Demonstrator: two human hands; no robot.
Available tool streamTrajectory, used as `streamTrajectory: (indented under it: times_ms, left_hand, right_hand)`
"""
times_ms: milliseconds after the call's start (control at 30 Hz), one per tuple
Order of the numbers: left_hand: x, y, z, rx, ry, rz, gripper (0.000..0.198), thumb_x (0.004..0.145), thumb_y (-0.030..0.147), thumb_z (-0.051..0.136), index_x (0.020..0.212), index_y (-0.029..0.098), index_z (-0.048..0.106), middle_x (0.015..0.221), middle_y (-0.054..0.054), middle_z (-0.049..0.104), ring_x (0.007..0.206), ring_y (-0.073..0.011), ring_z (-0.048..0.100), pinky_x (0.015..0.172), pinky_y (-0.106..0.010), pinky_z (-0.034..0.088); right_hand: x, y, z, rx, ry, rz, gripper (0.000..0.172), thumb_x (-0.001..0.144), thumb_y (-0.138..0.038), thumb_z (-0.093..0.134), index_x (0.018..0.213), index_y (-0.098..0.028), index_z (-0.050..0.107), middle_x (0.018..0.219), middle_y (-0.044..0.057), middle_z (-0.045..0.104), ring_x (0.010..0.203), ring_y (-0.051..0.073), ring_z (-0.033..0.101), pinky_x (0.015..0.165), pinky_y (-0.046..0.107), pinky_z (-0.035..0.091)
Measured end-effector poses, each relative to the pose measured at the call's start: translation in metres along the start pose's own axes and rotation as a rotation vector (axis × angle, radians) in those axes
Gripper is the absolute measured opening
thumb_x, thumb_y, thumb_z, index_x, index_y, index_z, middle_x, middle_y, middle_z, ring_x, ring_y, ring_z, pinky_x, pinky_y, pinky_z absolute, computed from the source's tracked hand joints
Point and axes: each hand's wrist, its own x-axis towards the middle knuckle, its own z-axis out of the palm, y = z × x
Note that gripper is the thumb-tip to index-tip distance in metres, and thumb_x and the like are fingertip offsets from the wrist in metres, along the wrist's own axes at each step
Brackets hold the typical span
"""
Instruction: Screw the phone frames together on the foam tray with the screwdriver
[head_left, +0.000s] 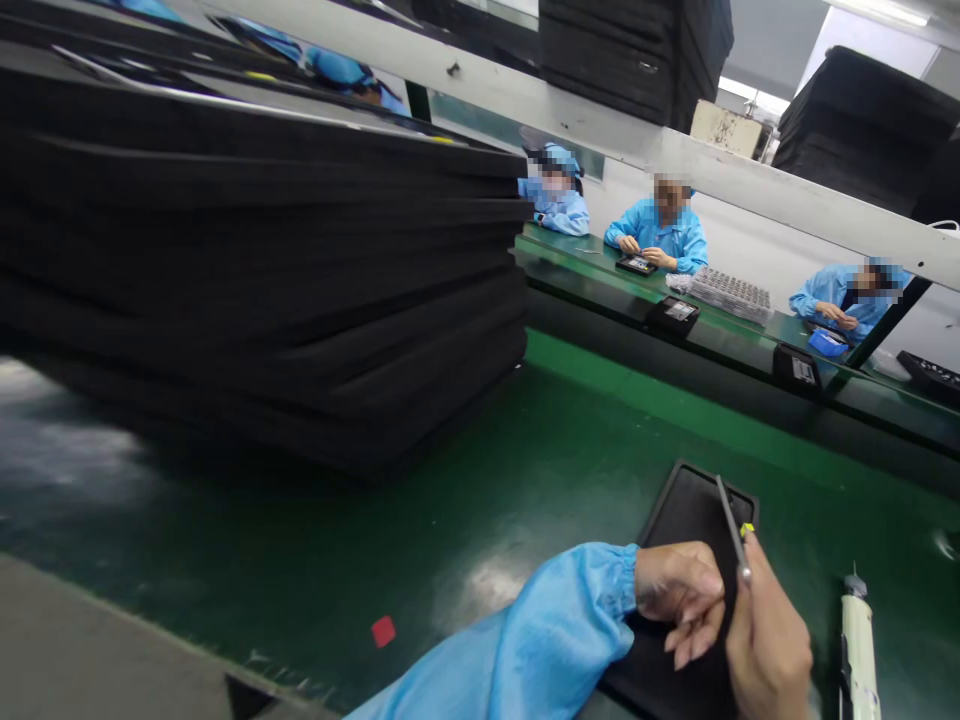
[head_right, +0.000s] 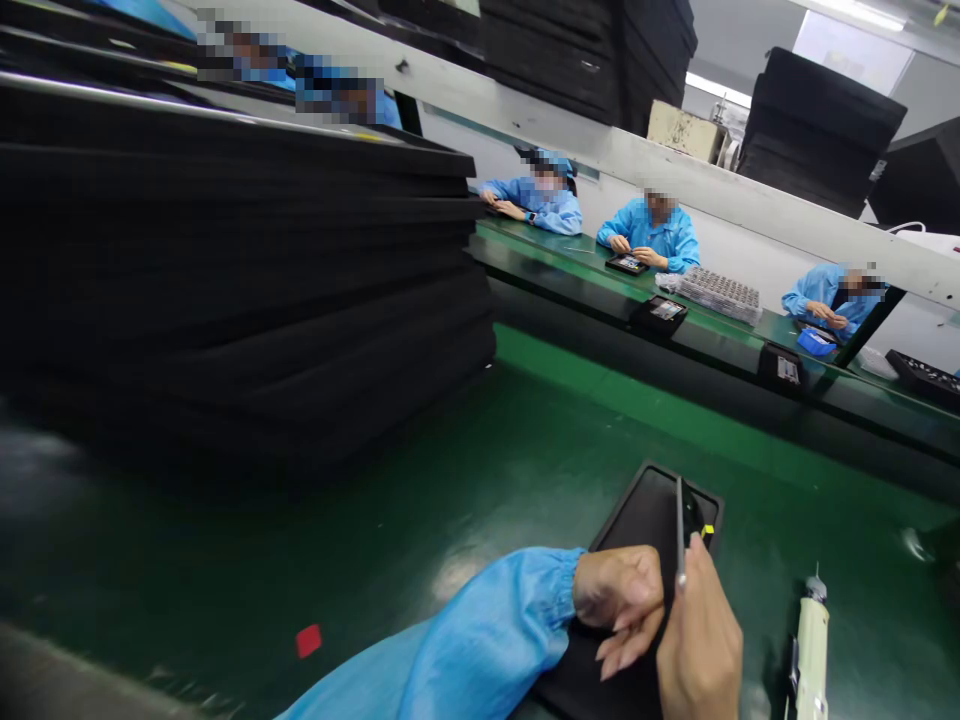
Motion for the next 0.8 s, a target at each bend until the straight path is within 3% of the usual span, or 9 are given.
streamTrajectory:
  times_ms: [100,233,333,433,500,567,633,700,800]
  left_hand:
    - [-0.016,0.018,0.007,-0.002,0.007,0.101,0.050,0.056,0.058,0.074,0.042,0.015,0.053,0.048,-0.012,0.057,0.034,-0.0219,0.054,0.022,-0.023,0.032]
    - [-0.029,0.037,-0.003,0.193,0.537,0.340,0.062,0.055,0.074,0.062,0.037,0.020,0.036,0.038,-0.002,0.037,0.028,-0.0124,0.038,0.025,-0.023,0.023]
    - [-0.036,0.047,-0.023,0.348,0.859,0.376,0.057,0.068,0.067,0.058,0.044,0.019,0.038,0.044,0.001,0.038,0.033,-0.0088,0.036,0.033,-0.021,0.025]
    - [-0.048,0.046,-0.032,0.567,1.124,0.331,0.044,0.068,0.055,0.069,0.051,0.016,0.055,0.057,-0.007,0.057,0.056,-0.0188,0.057,0.053,-0.028,0.045]
    - [-0.058,0.034,-0.023,0.855,1.269,0.193,0.038,0.071,0.053,0.067,0.068,0.014,0.067,0.089,-0.015,0.068,0.096,-0.0332,0.061,0.089,-0.046,0.046]
    - [-0.068,0.013,-0.005,1.210,1.308,-0.083,0.048,0.080,0.056,0.054,0.102,0.016,0.068,0.129,-0.016,0.055,0.130,-0.0391,0.035,0.109,-0.064,0.017]
    - [-0.076,-0.014,0.017,1.423,1.208,-0.293,0.062,0.085,0.058,0.046,0.131,0.018,0.050,0.146,-0.012,0.034,0.140,-0.0364,0.015,0.109,-0.068,-0.002]
    - [-0.084,-0.040,0.034,1.451,1.129,-0.274,0.069,0.087,0.055,0.045,0.143,0.017,0.031,0.150,-0.011,0.023,0.141,-0.0325,0.010,0.111,-0.063,-0.006]
    - [-0.095,-0.060,0.049,1.201,1.108,-0.116,0.072,0.087,0.051,0.048,0.146,0.020,0.022,0.152,-0.009,0.020,0.141,-0.0300,0.012,0.116,-0.057,0.001]
  right_hand:
    - [-0.013,-0.007,0.019,-0.002,-0.075,-0.176,0.051,0.091,-0.007,0.039,0.142,-0.012,0.036,0.121,0.017,0.061,0.114,0.027,0.058,0.087,0.042,0.056]
    - [-0.022,-0.029,0.037,-0.091,-0.199,-0.151,0.032,0.095,-0.012,0.034,0.112,-0.009,0.061,0.109,0.017,0.066,0.108,0.028,0.061,0.087,0.045,0.055]
    - [-0.027,-0.027,0.035,-0.078,-0.260,-0.100,0.031,0.097,-0.029,0.039,0.104,-0.009,0.062,0.112,0.017,0.065,0.107,0.031,0.061,0.086,0.049,0.054]
    - [-0.043,-0.004,0.024,-0.093,-0.182,0.033,0.035,0.094,-0.036,0.047,0.113,-0.009,0.058,0.124,0.019,0.059,0.115,0.033,0.056,0.093,0.054,0.048]
    - [-0.059,0.011,0.018,-0.116,-0.130,0.215,0.044,0.094,-0.043,0.046,0.116,-0.007,0.056,0.125,0.023,0.057,0.115,0.036,0.055,0.095,0.058,0.045]
    - [-0.074,0.016,0.017,-0.097,-0.142,0.427,0.057,0.093,-0.053,0.040,0.119,-0.005,0.055,0.124,0.025,0.057,0.114,0.038,0.055,0.097,0.061,0.041]
    - [-0.084,0.011,0.020,-0.021,-0.169,0.593,0.065,0.091,-0.060,0.037,0.121,-0.005,0.054,0.124,0.023,0.057,0.118,0.038,0.052,0.104,0.062,0.033]
    - [-0.085,-0.001,0.022,0.075,-0.147,0.705,0.067,0.089,-0.063,0.038,0.122,-0.007,0.054,0.125,0.022,0.057,0.122,0.037,0.049,0.108,0.059,0.030]
    - [-0.077,-0.016,0.018,0.257,-0.084,0.905,0.069,0.085,-0.062,0.046,0.127,-0.007,0.050,0.127,0.021,0.056,0.119,0.034,0.052,0.104,0.049,0.042]
